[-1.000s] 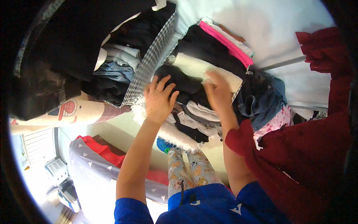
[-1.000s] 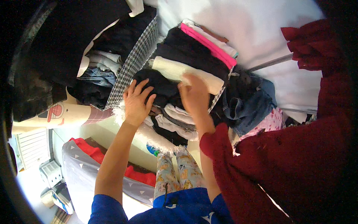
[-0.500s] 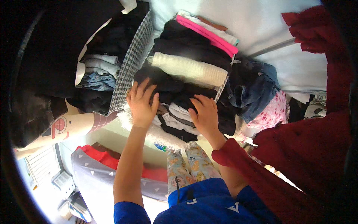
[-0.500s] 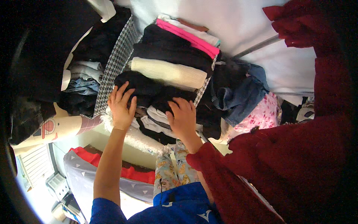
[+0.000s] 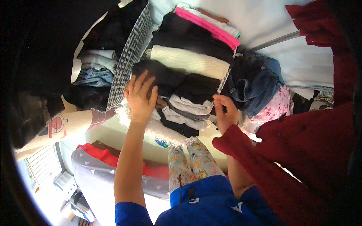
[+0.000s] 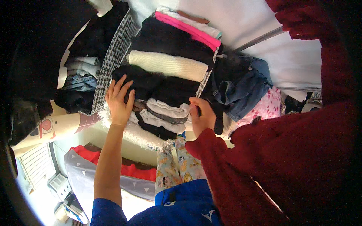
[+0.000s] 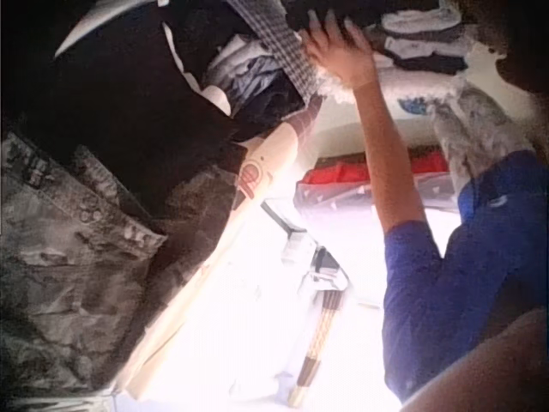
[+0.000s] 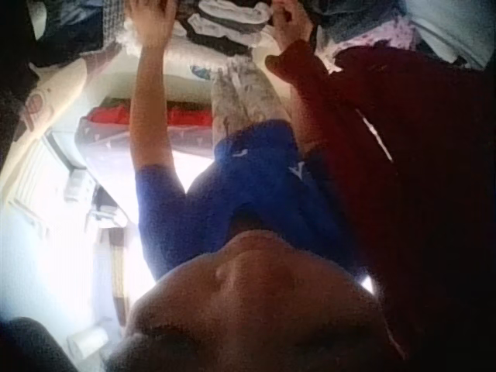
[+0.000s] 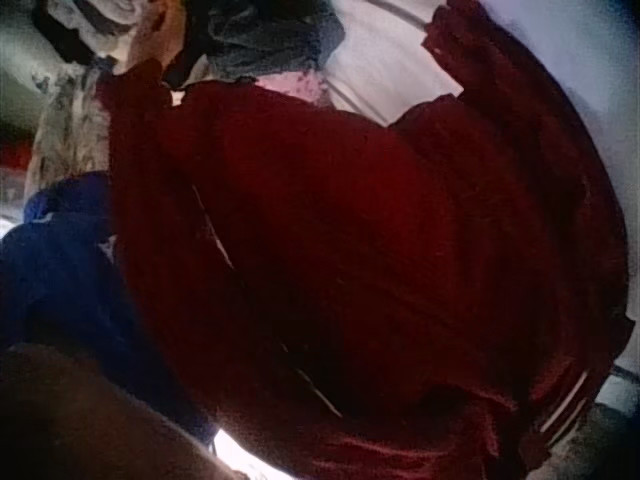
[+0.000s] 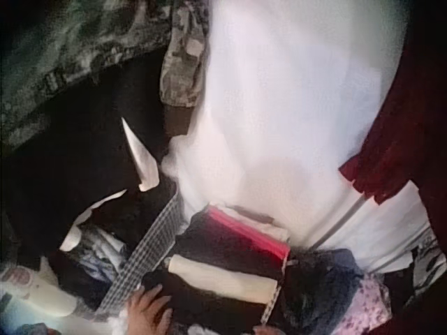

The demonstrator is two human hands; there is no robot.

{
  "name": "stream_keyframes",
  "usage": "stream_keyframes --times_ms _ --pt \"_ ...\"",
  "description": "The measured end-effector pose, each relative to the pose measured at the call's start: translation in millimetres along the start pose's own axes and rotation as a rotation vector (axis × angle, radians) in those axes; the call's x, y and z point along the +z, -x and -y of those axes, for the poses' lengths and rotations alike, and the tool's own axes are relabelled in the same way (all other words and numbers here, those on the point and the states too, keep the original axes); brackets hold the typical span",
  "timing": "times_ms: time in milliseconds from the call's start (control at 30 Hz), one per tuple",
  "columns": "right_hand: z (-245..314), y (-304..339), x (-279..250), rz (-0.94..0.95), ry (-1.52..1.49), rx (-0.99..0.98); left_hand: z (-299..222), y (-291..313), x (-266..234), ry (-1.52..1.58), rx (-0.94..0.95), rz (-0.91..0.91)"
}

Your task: The person folds a white blouse on a bed, then removes a white shirt from a hanger and folds it on the bed. The person also picks up a dark garment from a balcony ledge and folds it on the bed.

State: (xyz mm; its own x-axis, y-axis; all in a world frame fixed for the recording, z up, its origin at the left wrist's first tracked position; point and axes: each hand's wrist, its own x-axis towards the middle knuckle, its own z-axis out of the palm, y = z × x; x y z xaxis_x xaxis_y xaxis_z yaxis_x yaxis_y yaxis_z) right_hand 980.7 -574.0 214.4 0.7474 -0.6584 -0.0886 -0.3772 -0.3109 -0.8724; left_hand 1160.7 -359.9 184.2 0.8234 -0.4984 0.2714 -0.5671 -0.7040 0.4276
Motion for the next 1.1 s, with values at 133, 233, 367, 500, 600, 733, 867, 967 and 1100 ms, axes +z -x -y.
stream_keyframes --times_ms 133,233,367,500,600,733,867,967,1100 --pt "16.0 7.3 2.7 0.144 0.039 -0.059 -6.1 0.7 -6.5 0.08 0.028 -0.083" --pt "24.8 24.6 14.5 0.362 0.107 0.024 -26.4 14.6 -9.9 0.362 0.18 -0.118" --pt "16.4 33.6 23.4 0.582 0.264 -0.253 -67.2 98.3 -31.0 0.264 0.126 0.27" --pt "-4.3 6.4 39.1 0.313 0.438 -0.484 -61.1 132.1 -36.4 0.309 0.08 0.228" --pt "-14.1 -12.8 47.2 0.266 0.4 -0.487 -62.0 133.5 -36.5 0.324 0.061 0.217" --pt "-15.0 -6.1 49.9 0.234 0.296 -0.494 -61.2 138.9 -33.3 0.309 0.077 0.157" --pt "6.1 5.8 43.3 0.343 0.323 -0.387 -61.4 148.1 -29.6 0.414 -0.024 0.107" --pt "28.7 31.2 39.0 0.47 0.363 -0.385 -59.9 152.3 -28.0 0.399 -0.027 0.115" --pt "12.6 39.3 49.7 0.439 0.431 -0.517 -61.0 150.2 -33.8 0.351 -0.001 0.121"
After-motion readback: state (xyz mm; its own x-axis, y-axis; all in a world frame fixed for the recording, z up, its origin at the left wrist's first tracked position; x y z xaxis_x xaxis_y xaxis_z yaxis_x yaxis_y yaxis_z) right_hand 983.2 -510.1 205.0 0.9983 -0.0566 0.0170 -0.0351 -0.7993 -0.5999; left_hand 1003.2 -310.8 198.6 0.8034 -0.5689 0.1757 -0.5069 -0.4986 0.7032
